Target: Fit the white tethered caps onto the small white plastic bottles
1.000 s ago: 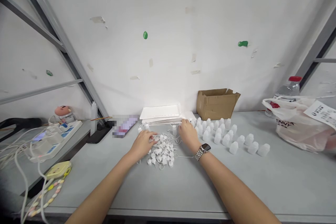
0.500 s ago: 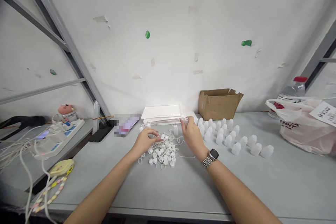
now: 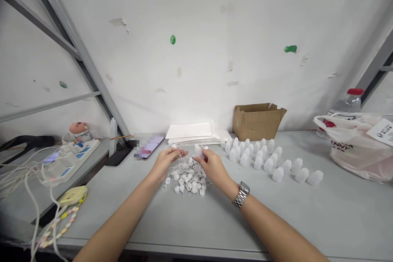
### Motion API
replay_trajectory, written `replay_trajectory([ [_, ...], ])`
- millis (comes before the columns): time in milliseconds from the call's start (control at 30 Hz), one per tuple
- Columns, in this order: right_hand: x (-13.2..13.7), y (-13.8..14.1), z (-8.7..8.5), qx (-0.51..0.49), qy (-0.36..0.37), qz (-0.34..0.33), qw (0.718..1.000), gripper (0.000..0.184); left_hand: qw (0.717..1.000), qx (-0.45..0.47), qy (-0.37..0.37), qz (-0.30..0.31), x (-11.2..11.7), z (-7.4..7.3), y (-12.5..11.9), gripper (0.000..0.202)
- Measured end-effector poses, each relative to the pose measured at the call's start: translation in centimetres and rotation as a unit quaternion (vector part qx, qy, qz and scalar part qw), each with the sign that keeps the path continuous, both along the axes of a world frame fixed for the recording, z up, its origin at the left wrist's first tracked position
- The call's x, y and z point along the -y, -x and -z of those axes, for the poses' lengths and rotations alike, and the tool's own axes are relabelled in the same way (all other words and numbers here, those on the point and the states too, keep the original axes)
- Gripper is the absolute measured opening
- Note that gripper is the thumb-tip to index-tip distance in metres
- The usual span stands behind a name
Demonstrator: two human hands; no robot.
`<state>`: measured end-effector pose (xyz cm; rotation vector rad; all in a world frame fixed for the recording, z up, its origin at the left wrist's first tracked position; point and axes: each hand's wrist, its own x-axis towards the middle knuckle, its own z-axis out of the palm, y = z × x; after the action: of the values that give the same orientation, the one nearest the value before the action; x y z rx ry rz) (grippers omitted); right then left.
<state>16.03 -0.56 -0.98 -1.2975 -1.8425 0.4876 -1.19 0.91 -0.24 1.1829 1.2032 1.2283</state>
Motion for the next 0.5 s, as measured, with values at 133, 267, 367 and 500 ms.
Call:
replay_trajectory([
  [133,0.4,0.4,0.1,0.005,0.021,-0.022,1.000,0.030,0.998,0.051,0.018,0.023,0.0,-0.1,0.1,0.015],
  [267,0.6,0.7,0.6,0.010,0.000,-0.040,0.999,0.028,0.996,0.081,0.024,0.040,0.0,0.0,0.2,0.016],
  [367,0.7,1.0,0.9,0.019,-0.009,-0.050,0.999,0.028,0.992,0.104,0.024,0.064,0.2,-0.1,0.1,0.019],
  [500,0.7,1.1,1.1,0.029,-0.014,-0.044,0.999,0.029,0.983,0.147,0.039,0.104,0.5,-0.3,-0.2,0.021],
])
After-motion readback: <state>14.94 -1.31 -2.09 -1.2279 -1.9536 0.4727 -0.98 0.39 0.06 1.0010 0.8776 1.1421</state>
